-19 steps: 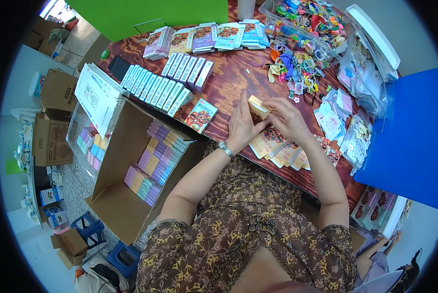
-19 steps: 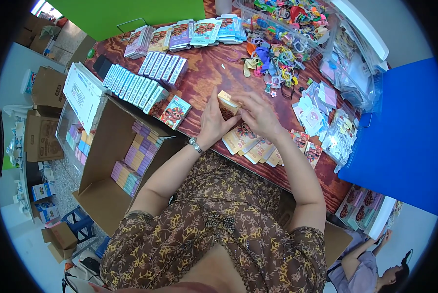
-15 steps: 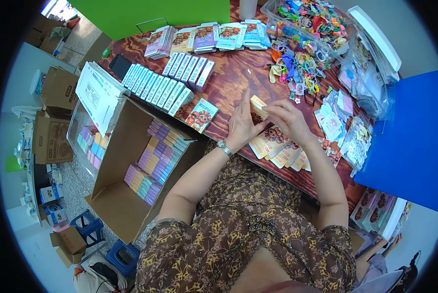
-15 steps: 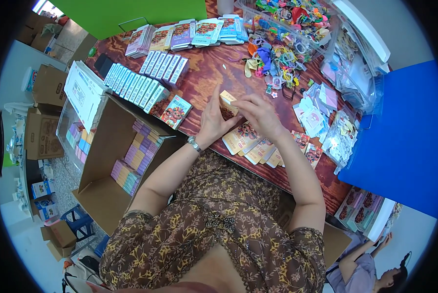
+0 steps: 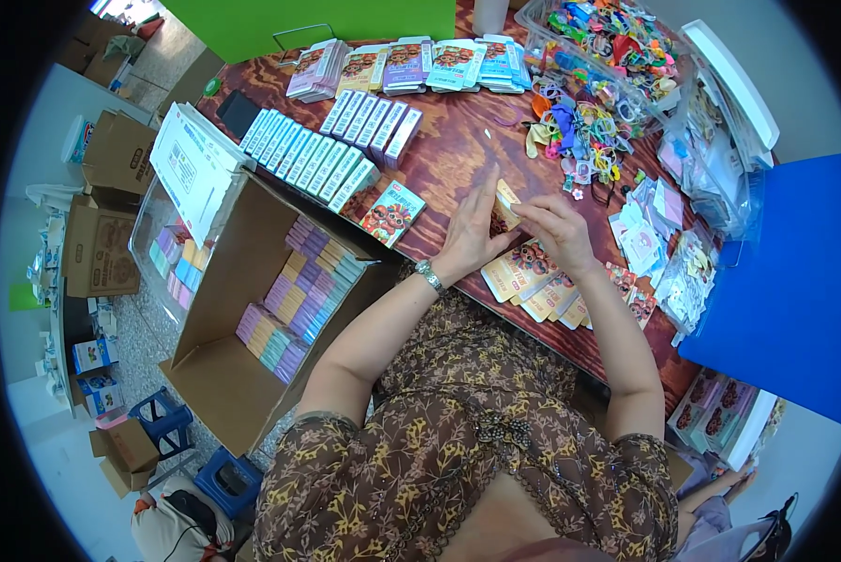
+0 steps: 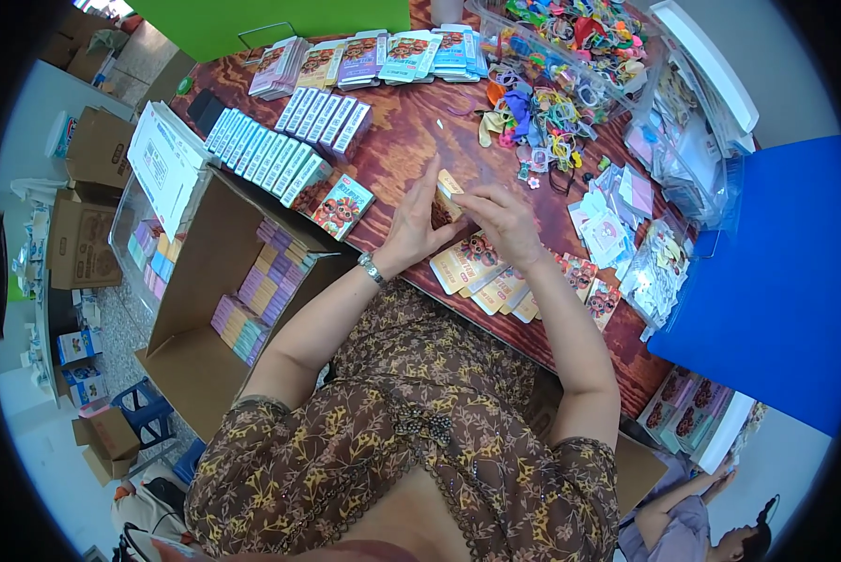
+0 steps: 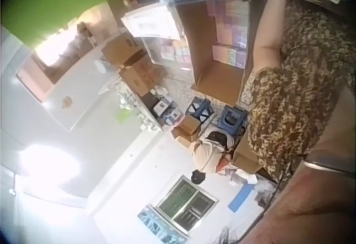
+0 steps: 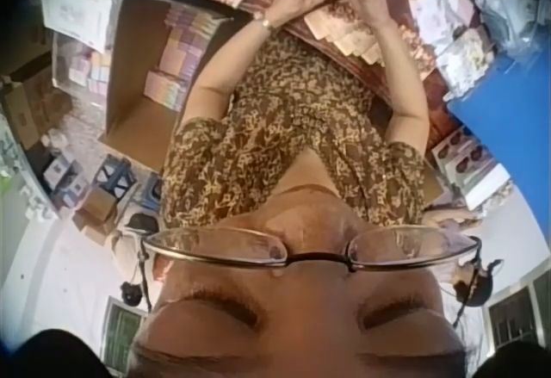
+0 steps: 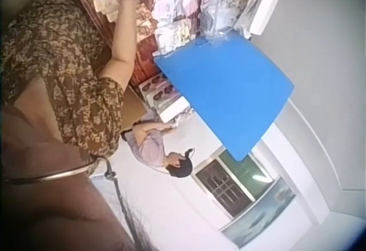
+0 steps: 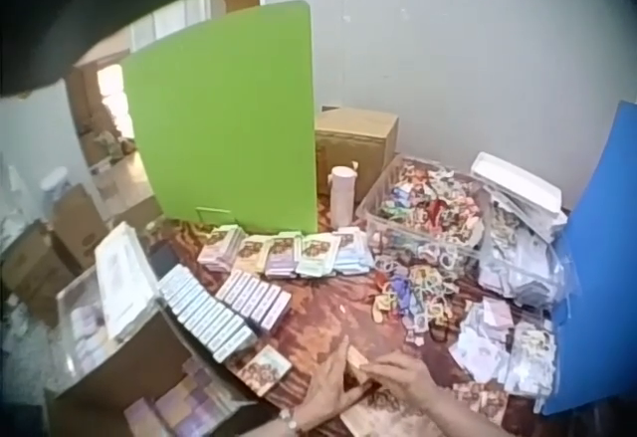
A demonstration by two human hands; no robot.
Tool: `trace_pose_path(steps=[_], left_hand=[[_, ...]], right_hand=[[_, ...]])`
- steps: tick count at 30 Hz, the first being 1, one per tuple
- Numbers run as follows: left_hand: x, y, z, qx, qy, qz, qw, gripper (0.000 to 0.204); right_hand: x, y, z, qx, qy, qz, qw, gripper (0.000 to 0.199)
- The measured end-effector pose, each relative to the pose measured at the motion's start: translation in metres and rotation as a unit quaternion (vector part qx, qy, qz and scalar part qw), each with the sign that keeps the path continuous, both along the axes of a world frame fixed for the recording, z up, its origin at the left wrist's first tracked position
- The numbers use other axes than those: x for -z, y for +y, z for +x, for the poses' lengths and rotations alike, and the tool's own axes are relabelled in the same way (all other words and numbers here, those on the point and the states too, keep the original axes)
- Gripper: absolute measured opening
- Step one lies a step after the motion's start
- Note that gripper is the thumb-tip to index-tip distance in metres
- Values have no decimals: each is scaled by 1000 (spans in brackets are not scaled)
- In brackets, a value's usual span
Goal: Packaging and sorting small toy items into paper sleeves and boxes at a factory workbench.
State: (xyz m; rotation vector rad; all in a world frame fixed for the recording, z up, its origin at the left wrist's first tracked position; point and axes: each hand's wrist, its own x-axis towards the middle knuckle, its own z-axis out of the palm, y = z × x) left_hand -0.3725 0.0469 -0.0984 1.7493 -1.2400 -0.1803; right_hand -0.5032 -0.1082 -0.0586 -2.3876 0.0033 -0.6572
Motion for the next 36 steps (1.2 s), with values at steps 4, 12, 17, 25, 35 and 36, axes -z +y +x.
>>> trace_pose_path(steps=[4, 12, 17, 25, 35, 36], left_hand=[[6, 0, -3, -7, -14, 31, 999, 117], [2, -1, -4, 3, -10, 66, 998, 118], [0, -2, -2, 19, -8, 79, 997, 118], [0, -5, -7, -3, -1, 69, 998, 120], [-4, -7, -19, -52, -6, 76, 996, 124], [-3, -9, -21, -71, -7, 68, 995, 124]], right_hand=[[7, 6, 1, 15, -37, -6, 999, 37], [1, 3, -1, -4, -35, -29, 999, 36], [-9, -3, -6, -33, 5, -42, 999, 40], [-10, 2, -7, 5, 5, -83, 996, 34], [3, 12, -7, 41, 7, -69, 997, 34], [10, 16, -7, 58, 7, -33, 998, 34]])
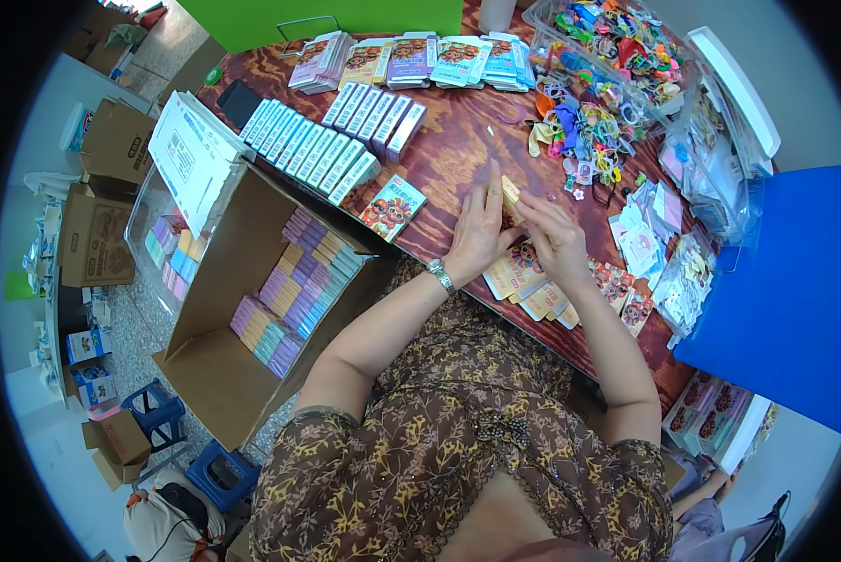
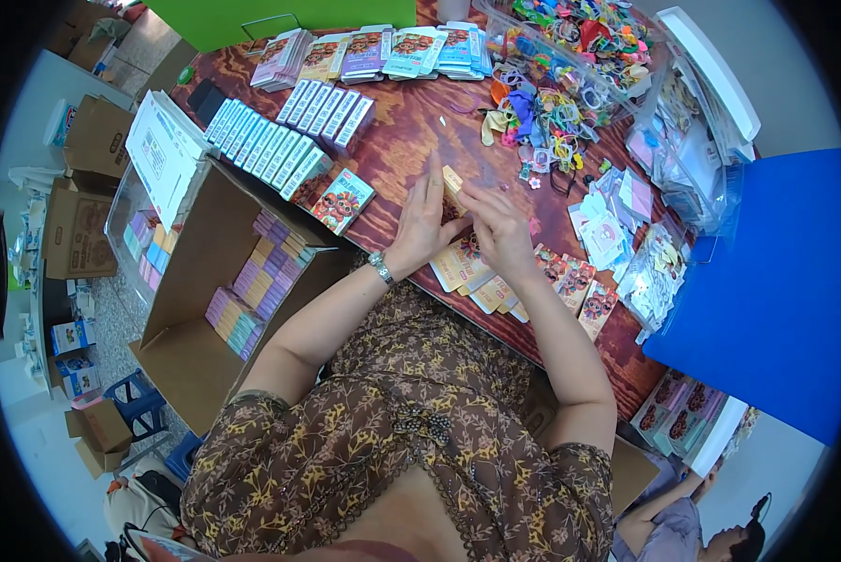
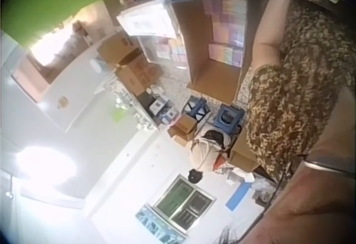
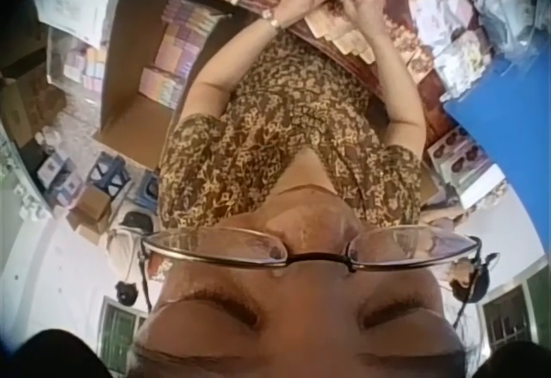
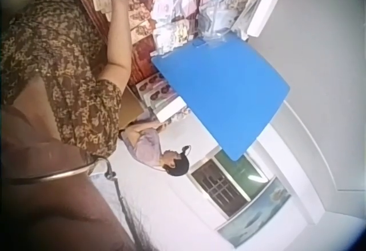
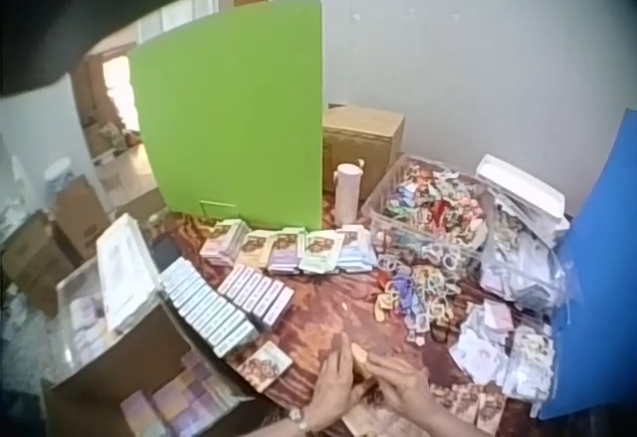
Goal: Packaging and sorting small toy items into paper sleeves and boxes at a factory workbench.
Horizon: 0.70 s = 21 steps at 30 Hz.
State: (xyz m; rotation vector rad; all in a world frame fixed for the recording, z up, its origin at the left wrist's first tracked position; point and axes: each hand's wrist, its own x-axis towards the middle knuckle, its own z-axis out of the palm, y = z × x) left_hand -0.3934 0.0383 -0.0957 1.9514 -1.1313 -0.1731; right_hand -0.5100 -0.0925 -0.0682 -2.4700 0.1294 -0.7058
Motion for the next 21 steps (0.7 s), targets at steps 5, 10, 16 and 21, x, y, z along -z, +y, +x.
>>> trace_pose_path(steps=[5, 10, 16, 21], left_hand=[[4, 0, -4, -37, -17, -24, 999, 122], [4, 1, -3, -39, -19, -32, 999, 117], [9, 2, -1, -50, -21, -52, 997, 114], [1, 6, 5, -21, 3, -49, 999, 112]], right_hand=[[-7, 18, -3, 56, 61, 279, 957, 33], [-16, 14, 7, 37, 68, 92, 993, 39], [-8, 17, 6, 12, 51, 148, 988, 37], [-17, -9, 0, 10, 59, 248, 967, 31]])
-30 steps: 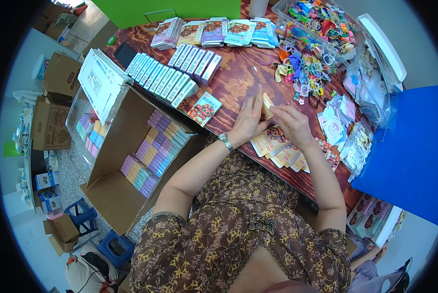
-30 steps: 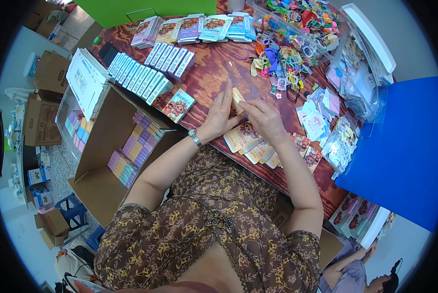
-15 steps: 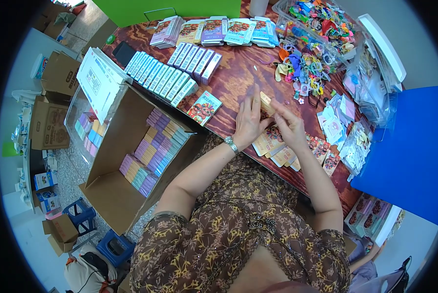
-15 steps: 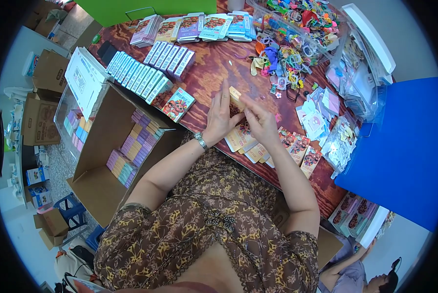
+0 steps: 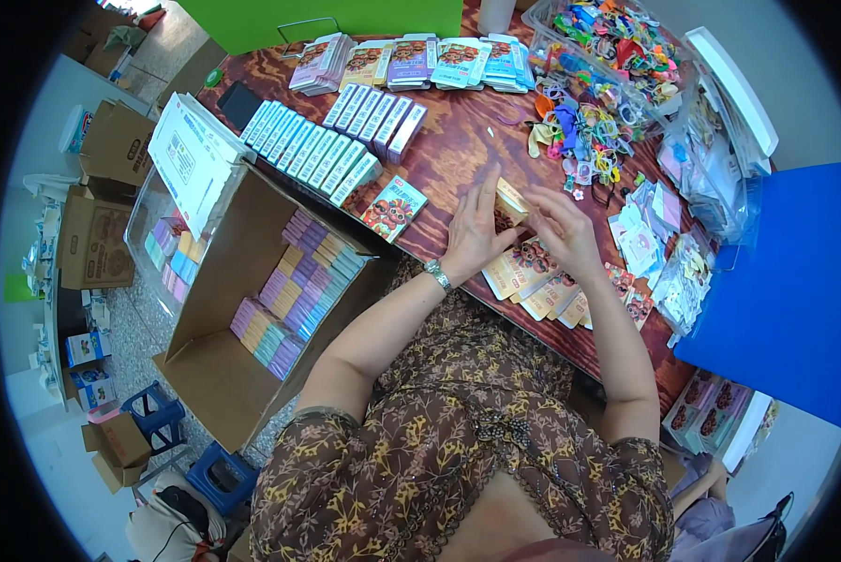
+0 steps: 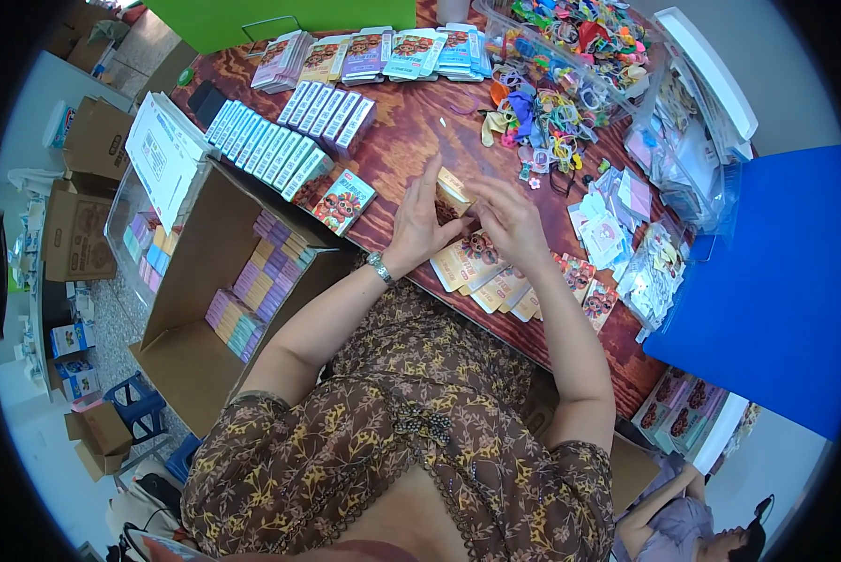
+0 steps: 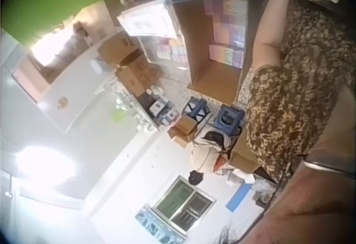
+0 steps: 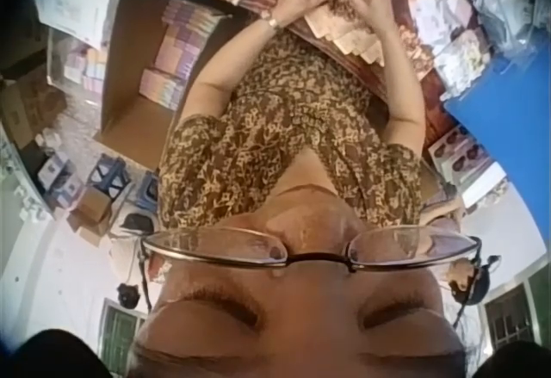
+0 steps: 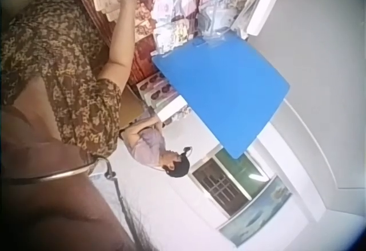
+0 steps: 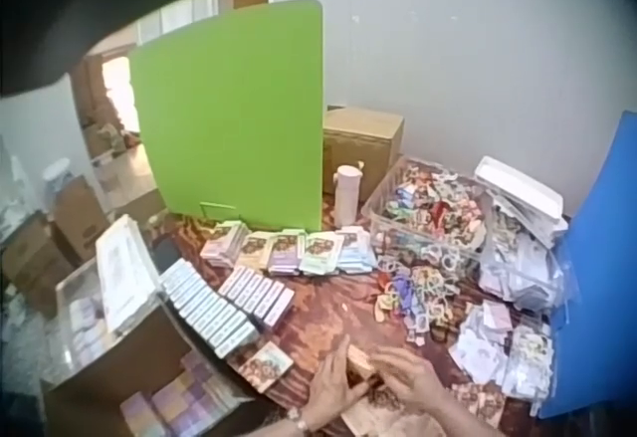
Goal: Packaging and sorting small toy items into paper sleeves and boxes at a factory workbench.
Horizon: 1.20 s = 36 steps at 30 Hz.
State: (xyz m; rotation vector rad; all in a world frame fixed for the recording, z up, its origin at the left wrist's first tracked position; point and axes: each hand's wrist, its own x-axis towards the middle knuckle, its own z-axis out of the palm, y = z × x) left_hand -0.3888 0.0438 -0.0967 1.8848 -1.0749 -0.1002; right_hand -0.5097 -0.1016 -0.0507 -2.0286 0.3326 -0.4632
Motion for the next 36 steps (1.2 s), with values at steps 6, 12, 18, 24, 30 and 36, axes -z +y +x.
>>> trace_pose_path(steps=[6, 12, 18, 24, 30, 36], left_hand=[[7, -1, 2, 11, 3, -13, 1000, 104], [0, 0, 2, 24, -5, -8, 1000, 100], [-1, 0, 0, 19, 2, -7, 1000, 100], [-3, -1, -5, 2, -17, 3, 1000, 102], [1, -2, -5, -2, -24, -13, 1000, 97], [0, -3, -5, -11, -23, -28, 999, 92]], right_hand=[[1, -3, 1, -32, -25, -162, 986, 29], [-3, -7, 2, -39, -37, -280, 959, 31], [-6, -6, 3, -41, -33, -305, 951, 30], [-11, -2, 6, -23, -8, -235, 972, 26], [-9, 7, 3, -3, -32, -269, 963, 22], [-8, 17, 3, 23, -41, -194, 980, 20]])
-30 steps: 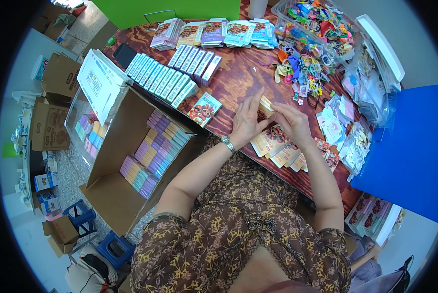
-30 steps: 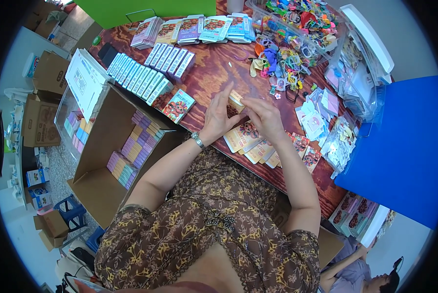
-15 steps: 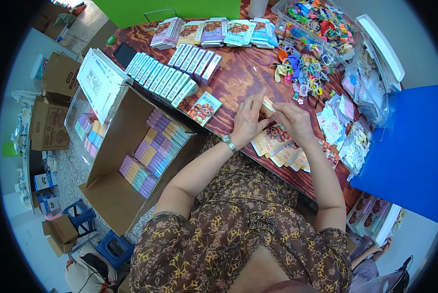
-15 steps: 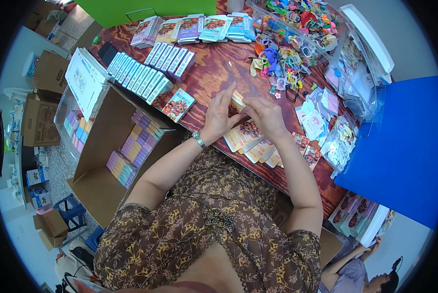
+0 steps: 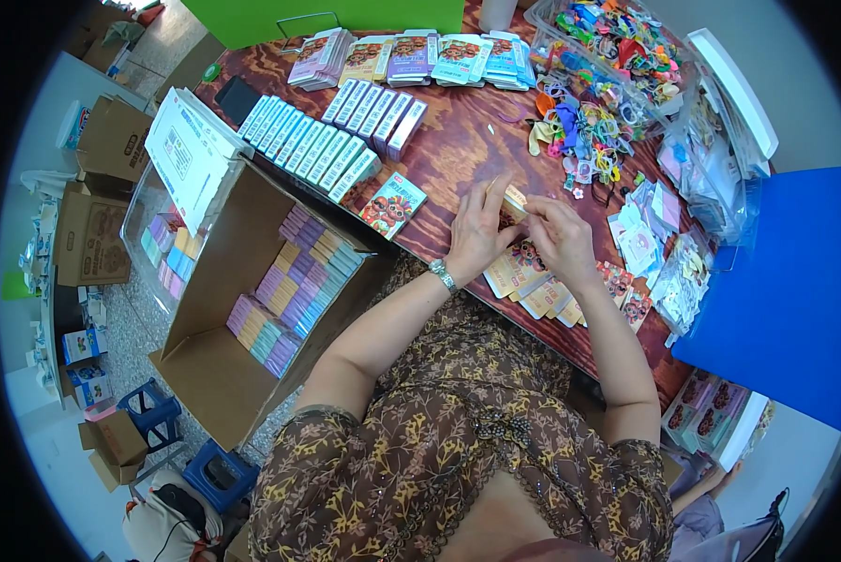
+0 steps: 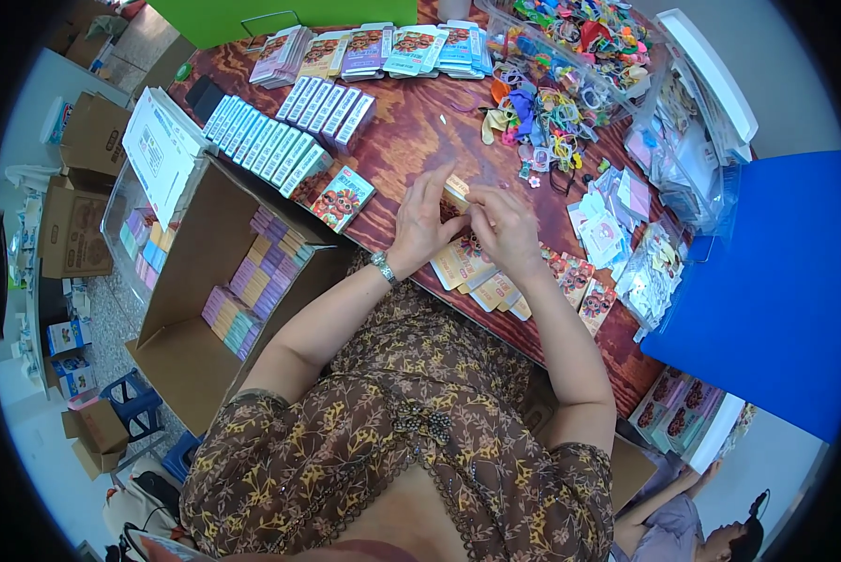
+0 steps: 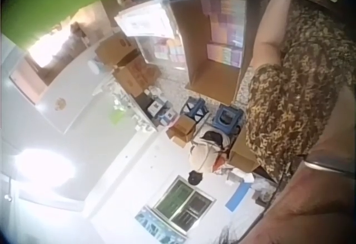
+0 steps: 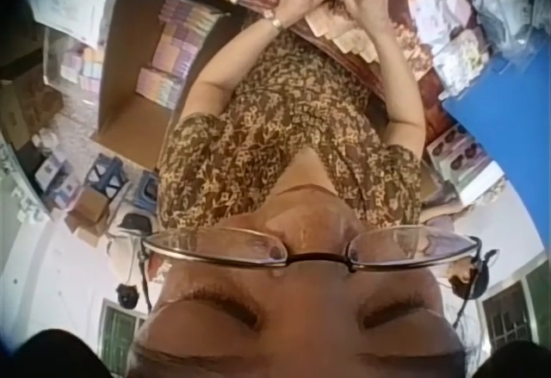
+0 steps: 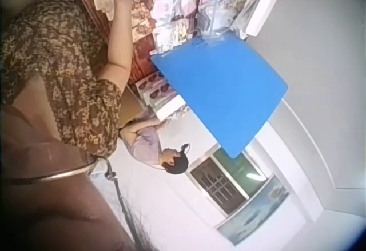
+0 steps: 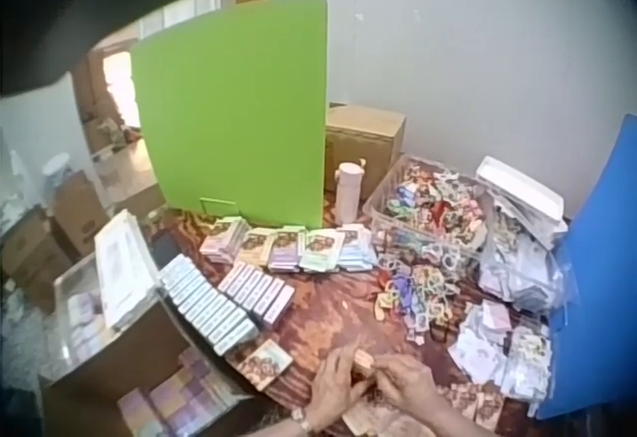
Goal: Packaging and sorting small toy items into paper sleeves and boxes at a factory workbench.
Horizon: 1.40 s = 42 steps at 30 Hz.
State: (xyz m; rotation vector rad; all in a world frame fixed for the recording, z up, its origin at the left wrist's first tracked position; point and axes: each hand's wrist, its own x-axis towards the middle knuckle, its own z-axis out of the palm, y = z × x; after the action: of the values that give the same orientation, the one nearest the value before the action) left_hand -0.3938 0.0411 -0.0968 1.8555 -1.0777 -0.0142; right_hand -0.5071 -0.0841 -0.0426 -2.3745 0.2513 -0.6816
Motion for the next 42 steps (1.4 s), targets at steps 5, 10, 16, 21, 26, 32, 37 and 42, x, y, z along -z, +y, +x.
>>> trace_pose_path(steps=[5, 10, 16, 21, 26, 32, 37, 42], left_hand=[[3, 1, 0, -5, 5, -10, 1000, 88], [5, 2, 1, -7, 16, 3, 1000, 86], [5, 5, 2, 8, -2, 5, 1000, 86], [14, 2, 4, 18, -17, -50, 998, 89], [16, 6, 9, 37, -27, -77, 996, 90], [19, 11, 11, 50, -52, -71, 995, 89], [17, 8, 3, 18, 23, -58, 998, 112], [20, 0, -3, 5, 77, -67, 995, 123]], right_hand=[[4, 10, 3, 27, -17, -18, 999, 15], [15, 18, 1, 41, -44, -72, 996, 14], [18, 19, 3, 40, -34, -44, 998, 35], [38, 16, 3, 46, -40, -147, 987, 52], [40, 17, 1, 34, -35, -169, 984, 50], [14, 22, 8, 49, -49, -150, 986, 47], [36, 15, 8, 5, -44, -221, 974, 46], [40, 18, 11, 17, -44, -238, 970, 47]])
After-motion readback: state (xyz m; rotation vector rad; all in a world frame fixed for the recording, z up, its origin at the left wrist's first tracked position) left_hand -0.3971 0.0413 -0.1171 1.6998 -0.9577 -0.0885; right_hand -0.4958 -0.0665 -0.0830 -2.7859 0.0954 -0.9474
